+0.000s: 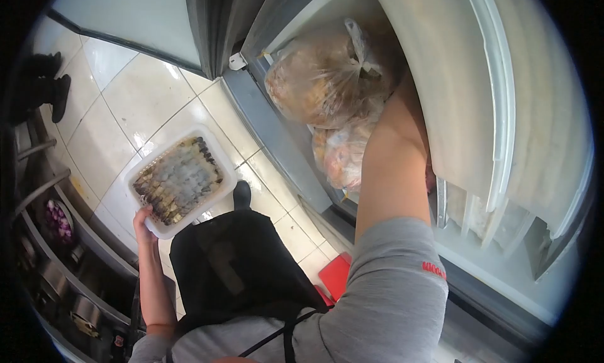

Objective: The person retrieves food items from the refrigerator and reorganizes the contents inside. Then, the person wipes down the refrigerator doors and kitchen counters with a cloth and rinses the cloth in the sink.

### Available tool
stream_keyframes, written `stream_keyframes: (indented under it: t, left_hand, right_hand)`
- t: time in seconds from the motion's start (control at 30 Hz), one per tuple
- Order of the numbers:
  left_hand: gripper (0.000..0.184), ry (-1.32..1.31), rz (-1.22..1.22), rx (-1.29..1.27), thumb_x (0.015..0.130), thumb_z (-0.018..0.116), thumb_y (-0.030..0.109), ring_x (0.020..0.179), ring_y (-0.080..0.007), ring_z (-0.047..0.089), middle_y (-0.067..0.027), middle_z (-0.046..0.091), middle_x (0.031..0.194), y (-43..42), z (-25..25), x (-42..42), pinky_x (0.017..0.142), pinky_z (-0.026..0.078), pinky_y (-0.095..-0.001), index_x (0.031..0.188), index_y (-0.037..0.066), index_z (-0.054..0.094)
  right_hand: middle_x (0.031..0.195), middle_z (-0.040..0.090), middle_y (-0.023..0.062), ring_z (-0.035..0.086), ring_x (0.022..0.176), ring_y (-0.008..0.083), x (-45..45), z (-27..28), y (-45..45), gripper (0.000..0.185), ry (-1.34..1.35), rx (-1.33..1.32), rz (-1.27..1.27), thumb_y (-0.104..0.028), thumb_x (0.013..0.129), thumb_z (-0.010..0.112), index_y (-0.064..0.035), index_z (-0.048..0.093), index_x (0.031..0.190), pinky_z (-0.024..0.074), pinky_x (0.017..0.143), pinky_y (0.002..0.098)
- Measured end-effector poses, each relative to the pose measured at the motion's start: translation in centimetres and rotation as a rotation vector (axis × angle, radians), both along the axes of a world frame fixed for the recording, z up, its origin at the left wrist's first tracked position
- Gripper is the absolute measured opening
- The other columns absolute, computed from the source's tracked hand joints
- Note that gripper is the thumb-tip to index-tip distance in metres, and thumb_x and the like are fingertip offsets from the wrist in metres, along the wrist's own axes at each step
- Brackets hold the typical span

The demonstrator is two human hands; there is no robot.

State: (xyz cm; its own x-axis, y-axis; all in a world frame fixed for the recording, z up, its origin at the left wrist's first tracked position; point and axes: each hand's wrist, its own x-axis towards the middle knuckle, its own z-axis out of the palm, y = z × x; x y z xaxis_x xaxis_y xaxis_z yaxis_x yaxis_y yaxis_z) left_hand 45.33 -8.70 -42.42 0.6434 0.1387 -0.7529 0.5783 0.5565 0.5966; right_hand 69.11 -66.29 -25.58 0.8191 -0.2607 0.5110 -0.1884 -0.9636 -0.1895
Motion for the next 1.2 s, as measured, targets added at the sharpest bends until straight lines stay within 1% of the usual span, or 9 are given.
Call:
stream_keyframes:
  t: [0.1,0.33,0.4,0.6,0.77,0.83,0.97,1.03,1.2]
  left_hand:
    - [0.037,-0.053,0.014,-0.025,0.066,0.057,0.013,0.071,-0.0174,0.051,-0.0047,0.05,0.078,-1.2,1.5,0.8,0.061,0.044,-0.029,0.1,0.002,0.047]
    - [0.041,0.004,-0.08,0.048,0.067,0.056,0.013,0.072,-0.0171,0.052,-0.0044,0.049,0.08,0.8,-0.8,-0.1,0.062,0.045,-0.0293,0.105,0.003,0.046]
    - [0.045,-0.039,-0.06,0.015,0.067,0.056,0.013,0.08,-0.0208,0.053,-0.0078,0.051,0.087,0.4,-0.1,0.1,0.071,0.046,-0.0324,0.109,0.001,0.045]
    - [0.048,-0.058,-0.011,-0.045,0.065,0.055,0.013,0.089,-0.0264,0.052,-0.0119,0.053,0.095,-0.3,0.3,-0.1,0.081,0.043,-0.0371,0.11,-0.001,0.045]
    - [0.048,-0.005,0.003,0.065,0.065,0.056,0.014,0.091,-0.0258,0.052,-0.0117,0.054,0.095,0.8,-2.1,-1.1,0.08,0.043,-0.0374,0.109,-0.002,0.045]
    - [0.058,-0.057,0.018,-0.007,0.064,0.055,0.013,0.093,-0.0253,0.049,-0.0113,0.05,0.104,0.1,-1.2,-0.7,0.081,0.041,-0.0349,0.118,0.001,0.039]
    - [0.058,0.023,-0.012,-0.001,0.064,0.055,0.013,0.093,-0.0257,0.049,-0.012,0.05,0.103,0.2,-0.4,-0.4,0.082,0.042,-0.0356,0.118,0.0,0.039]
    - [0.045,-0.046,-0.009,-0.006,0.067,0.056,0.015,0.085,-0.0239,0.054,-0.0097,0.054,0.091,-0.2,0.1,-0.2,0.077,0.045,-0.0348,0.107,-0.001,0.046]
    - [0.043,-0.098,-0.004,0.024,0.067,0.056,0.015,0.082,-0.0227,0.054,-0.009,0.054,0.089,-1.0,1.0,0.5,0.073,0.046,-0.0344,0.105,-0.001,0.047]
  right_hand:
    - [0.113,0.052,0.0179,0.048,0.106,0.0313,-0.3,1.3,0.2,0.047,-0.038,-0.015,0.031,-0.036,0.08,0.051,-0.0017,0.051,0.113,0.0356,0.091,0.0365]
    - [0.114,0.051,0.0179,0.047,0.107,0.0309,8.2,0.9,0.4,0.047,-0.104,-0.166,0.133,-0.035,0.08,0.051,-0.0017,0.05,0.114,0.0353,0.091,0.0366]
    - [0.115,0.051,0.0178,0.047,0.107,0.0308,10.0,-0.6,0.4,0.047,-0.105,-0.188,0.13,-0.035,0.08,0.051,-0.0017,0.049,0.114,0.0352,0.091,0.0366]
    - [0.116,0.05,0.0178,0.046,0.108,0.0305,11.2,-1.1,0.7,0.047,-0.153,-0.194,0.108,-0.034,0.081,0.051,-0.0017,0.049,0.115,0.0349,0.092,0.0367]
    - [0.117,0.049,0.0177,0.045,0.109,0.0303,10.7,-0.9,0.8,0.047,-0.168,-0.179,0.105,-0.034,0.081,0.051,-0.0017,0.048,0.116,0.0347,0.092,0.0368]
    - [0.117,0.049,0.0177,0.045,0.109,0.0302,10.0,-0.6,1.1,0.047,-0.175,-0.179,0.104,-0.034,0.081,0.05,-0.0017,0.048,0.116,0.0346,0.092,0.0368]
    - [0.118,0.048,0.0177,0.045,0.11,0.03,10.0,-0.5,0.8,0.047,-0.179,-0.181,0.106,-0.033,0.081,0.05,-0.0018,0.047,0.117,0.0344,0.092,0.0369]
    - [0.118,0.048,0.0177,0.044,0.11,0.0299,9.9,-0.1,0.8,0.048,-0.186,-0.18,0.11,-0.033,0.081,0.05,-0.0018,0.047,0.117,0.0343,0.093,0.0369]
    - [0.119,0.047,0.0176,0.044,0.111,0.0297,9.9,0.2,1.0,0.048,-0.18,-0.171,0.112,-0.033,0.081,0.05,-0.0018,0.046,0.117,0.0341,0.093,0.037]
